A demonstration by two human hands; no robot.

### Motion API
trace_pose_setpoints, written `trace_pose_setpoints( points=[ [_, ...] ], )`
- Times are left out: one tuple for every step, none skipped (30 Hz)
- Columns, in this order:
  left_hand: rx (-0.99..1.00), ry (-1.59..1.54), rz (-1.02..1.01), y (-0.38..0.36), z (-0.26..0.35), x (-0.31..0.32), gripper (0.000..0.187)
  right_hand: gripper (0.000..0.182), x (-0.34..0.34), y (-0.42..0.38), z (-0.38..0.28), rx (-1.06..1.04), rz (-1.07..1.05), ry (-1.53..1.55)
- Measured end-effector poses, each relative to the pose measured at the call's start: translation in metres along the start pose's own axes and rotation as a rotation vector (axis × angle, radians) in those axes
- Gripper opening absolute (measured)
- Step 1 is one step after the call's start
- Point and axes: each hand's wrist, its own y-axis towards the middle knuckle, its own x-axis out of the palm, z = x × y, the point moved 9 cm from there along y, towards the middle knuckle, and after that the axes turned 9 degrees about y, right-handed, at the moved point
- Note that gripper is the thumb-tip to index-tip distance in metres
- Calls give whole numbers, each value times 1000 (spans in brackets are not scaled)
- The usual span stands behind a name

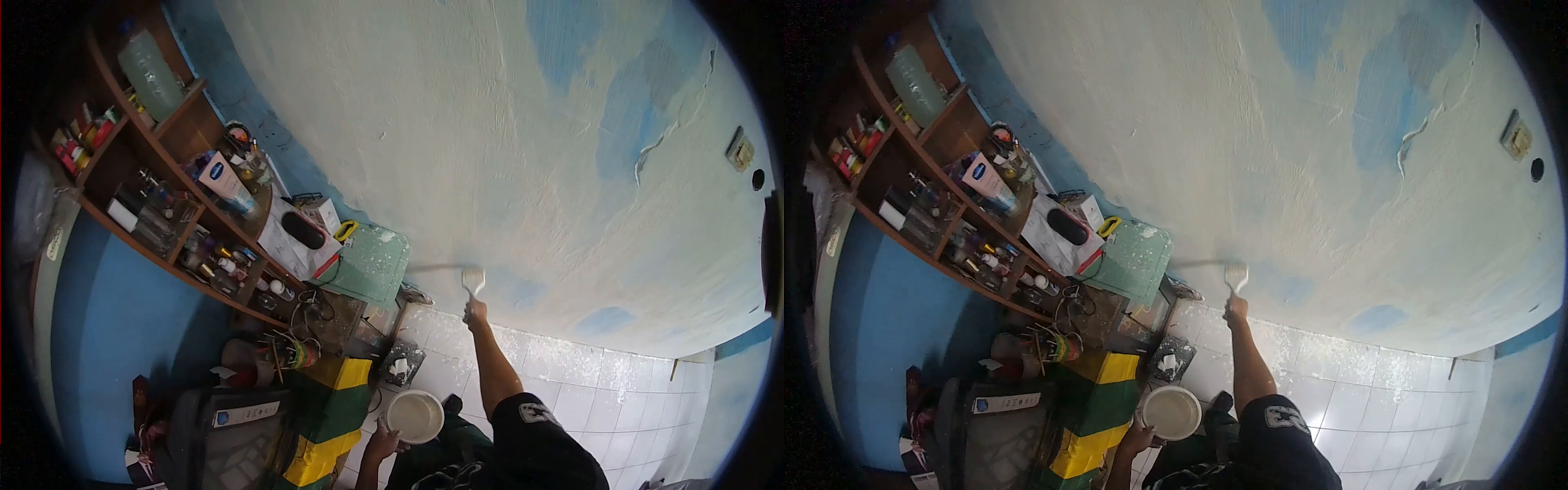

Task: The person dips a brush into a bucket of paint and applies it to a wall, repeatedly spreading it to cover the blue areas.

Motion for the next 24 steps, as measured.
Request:
trace_pose_setpoints(
  points=[
    [21,-20,4,0,-1,-3,71,34,-16,-1,13,72,25,13],
    [39,-44,7,2,-4,-5,71,34,-32,-9,19,91,60,-17],
    [54,-68,8,4,-9,-6,71,35,-48,-20,27,112,99,-48],
    [76,-30,37,6,-13,-9,71,33,-63,-32,35,114,120,-87],
    [99,9,62,11,-18,-13,70,32,-80,-43,42,113,144,-127],
    [121,49,83,17,-24,-16,70,31,-97,-54,50,112,122,-153],
    [162,87,108,32,-37,-21,69,31,-111,-65,58,110,100,-178],
    [205,126,133,53,-57,-25,69,31,-125,-78,64,119,122,-207],
    [208,105,119,53,-60,-24,69,31,-137,-96,67,129,145,-235],
    [210,85,105,53,-62,-22,69,32,-149,-111,65,137,169,-264],
    [171,5,51,29,-32,-19,70,33,-151,-128,58,90,125,-251],
    [127,-73,-4,15,-11,-16,72,33,-144,-157,47,47,84,-237],
    [120,-48,-19,18,-8,-12,74,34,-143,-199,28,-1,61,-240],
    [116,-21,-14,35,-12,-16,78,34,-132,-228,8,-69,38,-262],
    [219,139,35,71,-24,-23,80,34,-117,-255,-11,-133,14,-283],
    [286,246,50,79,-23,-21,80,34,-105,-277,-28,-191,-16,-306],
    [353,352,72,87,-21,-18,81,31,-99,-293,-44,-251,-6,-364],
    [379,405,57,75,9,-16,80,25,-85,-314,-60,-281,-53,-330],
    [415,434,63,61,33,-13,80,20,-79,-328,-74,-377,-63,-440],
    [444,469,70,51,49,-11,79,18,-71,-345,-87,-436,-44,-499],
    [497,518,107,45,57,-8,78,16,-60,-362,-96,-450,-46,-500],
    [562,575,146,40,71,-4,76,18,-54,-376,-106,-455,-8,-620],
    [444,430,42,27,85,3,72,20,-44,-392,-117,-493,34,-799],
    [331,286,-59,10,93,10,69,22,-36,-408,-128,-536,78,-976]
  ],
)
